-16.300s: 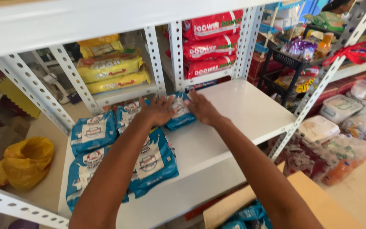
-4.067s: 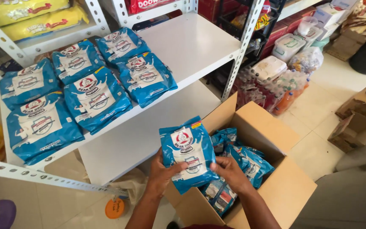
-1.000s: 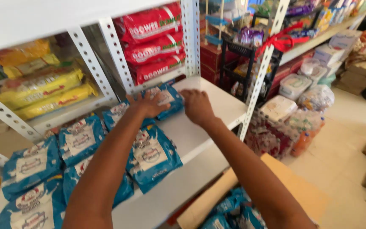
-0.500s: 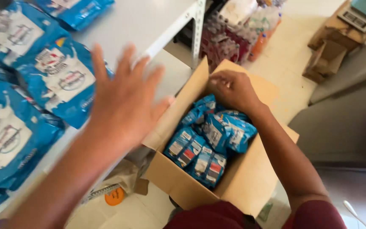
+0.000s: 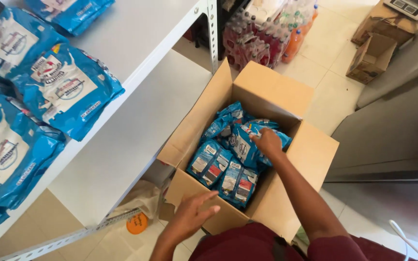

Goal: Stocking shelves with milk powder packets from a box.

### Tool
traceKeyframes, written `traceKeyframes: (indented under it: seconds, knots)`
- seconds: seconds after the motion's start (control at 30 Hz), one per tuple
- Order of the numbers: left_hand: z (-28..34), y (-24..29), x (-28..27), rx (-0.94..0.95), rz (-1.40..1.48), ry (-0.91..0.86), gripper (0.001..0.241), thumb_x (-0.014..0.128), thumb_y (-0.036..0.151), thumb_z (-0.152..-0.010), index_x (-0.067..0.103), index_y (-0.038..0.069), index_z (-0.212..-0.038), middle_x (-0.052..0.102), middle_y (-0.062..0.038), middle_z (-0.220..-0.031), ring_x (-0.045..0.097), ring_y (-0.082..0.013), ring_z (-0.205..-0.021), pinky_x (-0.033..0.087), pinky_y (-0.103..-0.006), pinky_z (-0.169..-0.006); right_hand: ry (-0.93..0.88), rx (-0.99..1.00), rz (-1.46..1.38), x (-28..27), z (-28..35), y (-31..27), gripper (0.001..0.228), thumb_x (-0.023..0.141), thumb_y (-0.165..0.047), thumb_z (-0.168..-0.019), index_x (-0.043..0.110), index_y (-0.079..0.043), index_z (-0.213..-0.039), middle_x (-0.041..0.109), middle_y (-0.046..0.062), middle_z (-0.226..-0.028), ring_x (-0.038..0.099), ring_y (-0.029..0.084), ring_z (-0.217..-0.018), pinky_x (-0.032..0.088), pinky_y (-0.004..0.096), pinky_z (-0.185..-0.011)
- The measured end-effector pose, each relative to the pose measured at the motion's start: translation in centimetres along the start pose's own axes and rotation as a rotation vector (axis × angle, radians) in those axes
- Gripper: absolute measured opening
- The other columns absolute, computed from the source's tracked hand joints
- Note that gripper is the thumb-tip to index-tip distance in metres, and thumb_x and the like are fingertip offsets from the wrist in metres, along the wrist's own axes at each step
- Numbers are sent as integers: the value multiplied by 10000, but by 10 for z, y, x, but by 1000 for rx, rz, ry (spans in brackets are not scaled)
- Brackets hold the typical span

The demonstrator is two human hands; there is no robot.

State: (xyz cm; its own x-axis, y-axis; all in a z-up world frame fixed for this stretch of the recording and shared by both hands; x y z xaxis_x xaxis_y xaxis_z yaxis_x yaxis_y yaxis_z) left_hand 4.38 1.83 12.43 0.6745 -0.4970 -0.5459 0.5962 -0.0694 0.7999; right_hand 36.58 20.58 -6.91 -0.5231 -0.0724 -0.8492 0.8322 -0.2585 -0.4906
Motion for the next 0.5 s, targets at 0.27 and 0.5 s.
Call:
traceKeyframes:
  seconds: [0.27, 0.5]
  knots:
    - [12, -164, 109, -234, 596, -48, 553, 737, 258, -912, 594, 101, -1422, 731, -108, -1311, 672, -192, -1247, 527, -337, -1046, -9, 134, 148, 24, 34, -43, 876, 881, -530, -695, 508, -40, -1317, 573, 219, -1337, 650, 402, -1133, 553, 532, -900]
    - [-28, -236, 168, -281, 733, -204, 598, 766, 231, -942, 537, 112, -1481, 693, -129, -1384, 650, -206, -1314, 488, -358, -1121, 37, 145, 107, 45, 49, -35, 672, 828, -369, -792, 517, -54, -1298, 682, 189, -1191, 696, 404, -1059, 575, 522, -869]
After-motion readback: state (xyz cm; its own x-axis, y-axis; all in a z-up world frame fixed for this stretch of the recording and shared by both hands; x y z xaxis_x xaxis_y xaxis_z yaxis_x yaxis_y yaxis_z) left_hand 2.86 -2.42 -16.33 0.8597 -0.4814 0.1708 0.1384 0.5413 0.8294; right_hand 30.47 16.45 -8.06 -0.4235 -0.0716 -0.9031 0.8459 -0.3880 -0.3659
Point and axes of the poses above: each hand's wrist, its own z-axis away from the middle knuckle, its own x-axis out of the palm, y = z × x, the point moved 3 cm from there along -z, towards the middle knuckle
